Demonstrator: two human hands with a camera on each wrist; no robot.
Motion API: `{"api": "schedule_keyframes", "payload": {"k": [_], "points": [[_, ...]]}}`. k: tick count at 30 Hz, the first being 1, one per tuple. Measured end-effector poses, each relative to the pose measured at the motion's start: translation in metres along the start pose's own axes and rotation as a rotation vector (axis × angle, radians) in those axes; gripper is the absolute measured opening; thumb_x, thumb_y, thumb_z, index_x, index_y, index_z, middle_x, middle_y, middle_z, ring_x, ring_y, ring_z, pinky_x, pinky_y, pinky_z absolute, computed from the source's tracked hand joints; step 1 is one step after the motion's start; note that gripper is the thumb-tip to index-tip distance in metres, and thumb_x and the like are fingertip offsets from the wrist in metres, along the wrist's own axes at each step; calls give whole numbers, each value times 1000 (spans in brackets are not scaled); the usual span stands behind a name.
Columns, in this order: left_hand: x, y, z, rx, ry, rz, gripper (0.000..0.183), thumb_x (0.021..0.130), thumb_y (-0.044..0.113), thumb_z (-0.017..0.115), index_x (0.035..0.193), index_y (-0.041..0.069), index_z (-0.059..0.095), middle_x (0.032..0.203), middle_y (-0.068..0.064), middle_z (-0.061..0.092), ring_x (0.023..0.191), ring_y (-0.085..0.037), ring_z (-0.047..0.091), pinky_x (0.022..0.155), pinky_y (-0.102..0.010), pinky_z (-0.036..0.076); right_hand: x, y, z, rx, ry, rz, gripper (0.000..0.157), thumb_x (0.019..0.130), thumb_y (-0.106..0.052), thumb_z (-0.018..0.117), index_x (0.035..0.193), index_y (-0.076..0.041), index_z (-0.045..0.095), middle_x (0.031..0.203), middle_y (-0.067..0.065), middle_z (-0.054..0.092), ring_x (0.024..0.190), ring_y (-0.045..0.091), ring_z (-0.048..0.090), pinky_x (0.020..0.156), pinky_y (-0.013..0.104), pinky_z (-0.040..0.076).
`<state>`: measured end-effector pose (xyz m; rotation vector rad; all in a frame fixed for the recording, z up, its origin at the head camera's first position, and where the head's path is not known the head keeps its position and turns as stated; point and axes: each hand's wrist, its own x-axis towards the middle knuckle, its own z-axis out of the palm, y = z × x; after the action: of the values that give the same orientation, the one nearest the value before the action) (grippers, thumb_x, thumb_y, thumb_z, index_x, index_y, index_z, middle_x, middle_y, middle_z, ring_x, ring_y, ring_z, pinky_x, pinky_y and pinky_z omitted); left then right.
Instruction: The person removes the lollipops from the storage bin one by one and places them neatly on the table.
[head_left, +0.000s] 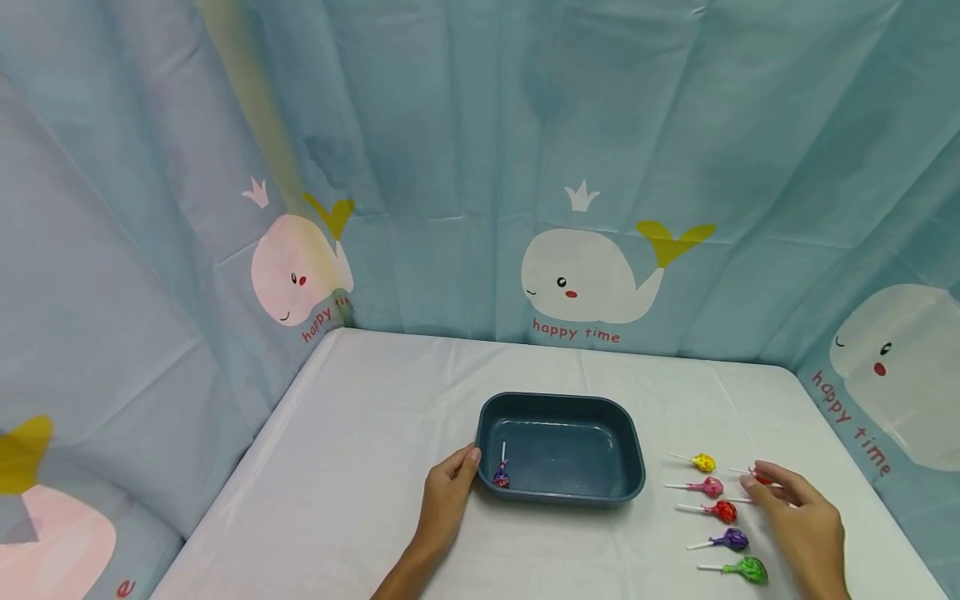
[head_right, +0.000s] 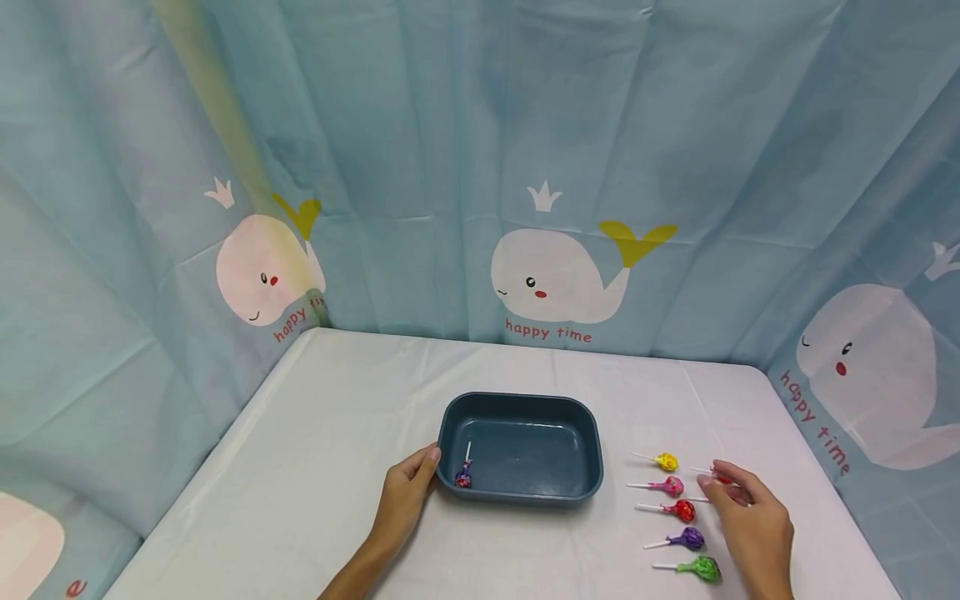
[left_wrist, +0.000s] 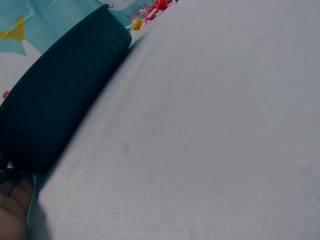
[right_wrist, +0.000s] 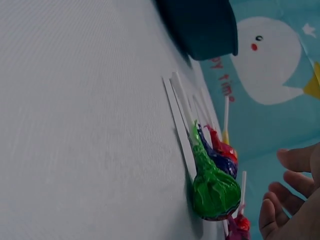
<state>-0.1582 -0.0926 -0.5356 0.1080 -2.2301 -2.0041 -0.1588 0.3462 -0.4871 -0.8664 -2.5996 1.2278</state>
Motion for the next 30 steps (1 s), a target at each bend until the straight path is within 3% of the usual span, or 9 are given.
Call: {"api": "schedule_keyframes", "payload": {"k": [4,8,14,17,18,22,24,25,30], "points": [[0,0,0,-15,-7,3,52,110,36,61,140,-6,64,144,-16,66,143,-30,55,118,-42,46,-3,-6,5,-7,-34,-30,58,104,-46,68,148,-9,62,145,18,64,104,15,57,81,24,44],[0,0,1,-26,-9,1,51,110,34,61,140,-6,64,144,-16,66,144,-30,55,118,-42,45,-7,-12,10,10,-103,-62,57,106,-45,66,150,-9,59,150,18,61,120,28,62,80,21,47],[0,1,1,-13,-3,-5,49,110,34,61,140,-5,65,143,-15,67,143,-30,55,118,-43,45,-13,-18,21,67,-148,-92,55,106,-41,66,149,-8,59,152,20,59,130,36,58,67,-1,44],[0,1,1,-7,-3,-8,48,110,33,61,140,-5,66,143,-15,67,143,-30,56,118,-43,46,-16,-21,25,63,-140,-114,56,104,-43,68,148,-9,61,147,19,63,113,17,65,70,0,49],[0,2,1,-9,-4,-8,48,110,33,61,140,-5,65,143,-15,67,143,-30,56,118,-42,46,-18,-22,26,75,-139,-119,56,103,-43,70,147,-9,62,146,19,64,106,6,65,85,3,51],[0,2,1,-13,-8,-11,49,110,33,60,140,-5,65,144,-15,66,143,-29,55,118,-42,46,-22,-26,29,94,-157,-152,58,101,-45,73,147,-11,62,142,17,67,89,-19,54,89,7,54],[0,2,1,-12,-7,-10,50,110,34,60,141,-5,64,144,-15,66,144,-30,55,118,-42,45,-25,-28,31,115,-170,-171,59,100,-46,74,147,-13,62,142,16,67,88,-21,54,89,9,55],[0,2,1,-8,-7,-10,51,110,35,60,141,-5,64,144,-15,66,144,-30,55,118,-42,45,-26,-30,32,115,-177,-177,60,100,-47,74,148,-14,62,141,14,67,89,-20,56,76,6,55],[0,1,0,5,-6,-10,52,110,36,60,142,-5,64,145,-16,65,145,-31,54,118,-43,45,-31,-36,39,182,-204,-236,61,99,-45,75,147,-10,61,139,16,68,91,-16,62,76,6,56]]}}
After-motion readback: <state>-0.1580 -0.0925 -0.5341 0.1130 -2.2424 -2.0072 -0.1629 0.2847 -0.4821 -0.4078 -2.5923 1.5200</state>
